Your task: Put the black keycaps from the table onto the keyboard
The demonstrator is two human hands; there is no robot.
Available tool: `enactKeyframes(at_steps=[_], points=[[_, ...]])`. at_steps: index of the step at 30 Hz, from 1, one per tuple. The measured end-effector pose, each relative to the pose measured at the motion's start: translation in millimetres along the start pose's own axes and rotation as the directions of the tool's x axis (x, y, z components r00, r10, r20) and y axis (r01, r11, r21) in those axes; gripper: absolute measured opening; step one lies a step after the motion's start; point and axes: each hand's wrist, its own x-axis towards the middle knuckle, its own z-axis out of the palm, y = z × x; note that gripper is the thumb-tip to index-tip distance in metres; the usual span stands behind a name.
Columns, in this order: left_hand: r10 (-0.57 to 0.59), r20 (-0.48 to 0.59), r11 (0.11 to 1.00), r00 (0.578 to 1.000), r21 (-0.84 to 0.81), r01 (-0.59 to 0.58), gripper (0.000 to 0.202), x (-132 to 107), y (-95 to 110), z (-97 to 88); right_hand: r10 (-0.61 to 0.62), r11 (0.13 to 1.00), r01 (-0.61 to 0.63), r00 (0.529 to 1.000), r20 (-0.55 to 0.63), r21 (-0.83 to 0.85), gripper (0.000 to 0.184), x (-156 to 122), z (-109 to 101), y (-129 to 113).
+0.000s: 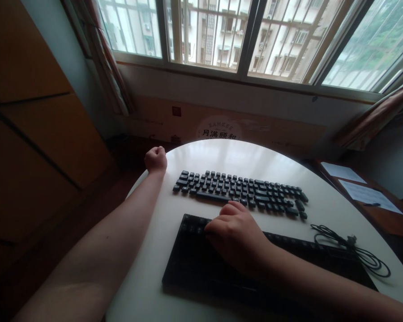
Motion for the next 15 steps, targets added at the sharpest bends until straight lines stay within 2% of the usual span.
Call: enactKeyframes(at_steps=[9, 15], points=[[0.001, -0.007, 1.000, 1.000, 0.002, -0.001, 0.033, 0.5, -0.1, 0.5, -0.050, 0.998, 0.051, 0.998, -0.035, 0.029, 0.024, -0.2, -2.2, -3.2], [0.011, -0.013, 1.000, 1.000, 0.000, -0.011, 0.032, 0.4, -0.2, 0.5, -0.037, 0.994, 0.045, 0.995, -0.088, 0.100, 0.013, -3.5, 6.7, 0.9]])
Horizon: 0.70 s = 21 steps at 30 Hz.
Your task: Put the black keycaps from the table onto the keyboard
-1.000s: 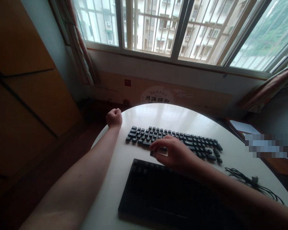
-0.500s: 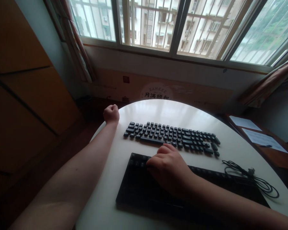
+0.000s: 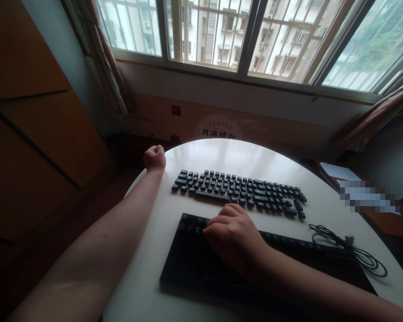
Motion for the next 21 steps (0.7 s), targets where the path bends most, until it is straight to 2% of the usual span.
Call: enactKeyframes(at_steps=[5, 12, 18, 21], points=[[-0.001, 0.003, 1.000, 1.000, -0.005, 0.001, 0.032, -0.3, 0.1, -0.4, 0.057, 0.998, -0.058, 0.998, 0.040, 0.015, 0.012, -1.1, 0.1, 2.9], [-0.004, 0.006, 1.000, 1.000, -0.005, 0.004, 0.031, 2.2, -3.3, 3.0, 0.111, 0.987, -0.098, 0.989, 0.103, -0.124, 0.010, -0.6, -7.3, -5.2], [-0.006, -0.002, 1.000, 1.000, -0.007, 0.006, 0.031, 2.4, -1.9, 1.7, 0.141, 0.980, -0.117, 0.978, 0.153, -0.159, 0.022, -18.7, -6.7, -4.4], [-0.005, -0.008, 1.000, 1.000, -0.009, 0.005, 0.030, 3.0, -2.4, 1.2, 0.106, 0.979, -0.077, 0.984, 0.144, -0.190, 0.025, -25.3, -9.4, -3.2]])
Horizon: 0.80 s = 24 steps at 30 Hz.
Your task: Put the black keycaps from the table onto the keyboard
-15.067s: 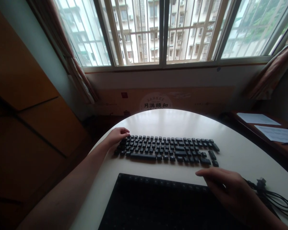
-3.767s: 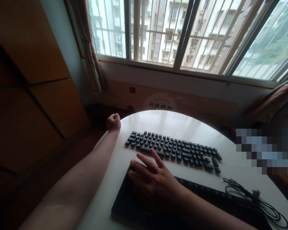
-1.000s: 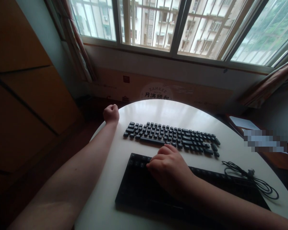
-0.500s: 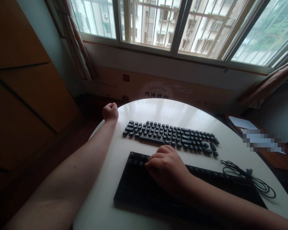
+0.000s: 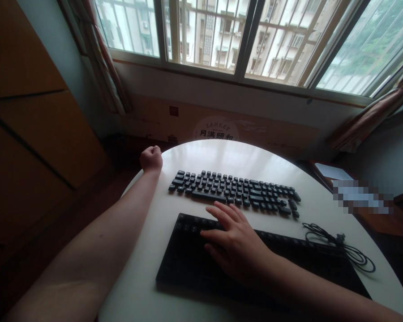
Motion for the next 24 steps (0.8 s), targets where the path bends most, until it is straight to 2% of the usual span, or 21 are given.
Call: enactKeyframes(at_steps=[4, 9, 15, 20, 22, 24], points=[[0.000, 0.001, 1.000, 1.000, 0.001, 0.000, 0.031, 0.9, -1.8, 0.4, -0.038, 0.999, 0.036, 0.997, -0.071, -0.036, 0.031, -1.2, -4.2, 2.6], [-0.005, 0.005, 1.000, 1.000, -0.002, 0.005, 0.031, -0.3, 0.1, -0.3, -0.024, 0.998, 0.027, 0.998, 0.050, -0.058, 0.028, 1.3, -2.9, 1.8], [-0.017, 0.010, 1.000, 1.000, -0.014, 0.017, 0.031, -0.4, 2.4, -2.2, -0.095, 0.992, 0.100, 0.993, 0.070, -0.076, 0.031, 2.4, -2.5, 3.0], [-0.030, 0.012, 0.999, 0.999, -0.013, 0.030, 0.030, 0.4, 1.3, -2.6, -0.161, 0.981, 0.173, 0.979, 0.126, -0.085, 0.029, 9.0, -11.8, 5.3], [-0.034, 0.017, 0.999, 0.999, -0.014, 0.034, 0.030, 0.3, 0.8, -2.8, -0.214, 0.971, 0.222, 0.973, 0.090, -0.091, 0.025, 19.5, -17.8, 9.8], [-0.036, 0.020, 0.999, 0.999, -0.013, 0.036, 0.030, 0.1, 0.5, -3.0, -0.266, 0.958, 0.263, 0.964, -0.016, -0.113, 0.021, 36.5, -23.6, 20.8]])
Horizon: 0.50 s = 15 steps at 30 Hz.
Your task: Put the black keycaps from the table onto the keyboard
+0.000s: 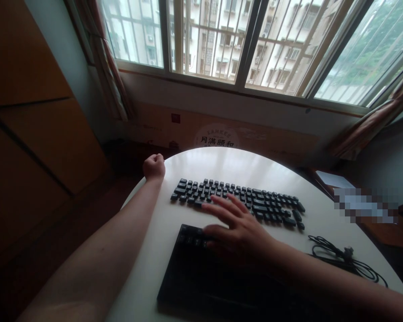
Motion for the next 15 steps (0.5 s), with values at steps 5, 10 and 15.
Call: enactKeyframes(at_steps=[5, 10, 15], points=[[-0.002, 0.001, 1.000, 1.000, 0.005, 0.002, 0.031, 0.2, -1.0, 0.9, 0.207, 0.978, -0.207, 0.978, -0.035, 0.010, 0.013, 39.7, 4.5, 71.6], [-0.003, 0.002, 1.000, 1.000, 0.004, 0.003, 0.032, 0.5, -2.2, 1.5, 0.318, 0.947, -0.318, 0.948, -0.003, 0.044, 0.017, 68.7, 20.5, 135.2], [-0.005, 0.005, 1.000, 1.000, -0.002, 0.005, 0.031, 0.8, -2.3, 1.3, 0.425, 0.896, -0.435, 0.899, 0.106, 0.093, 0.014, 92.9, 35.1, 149.9]])
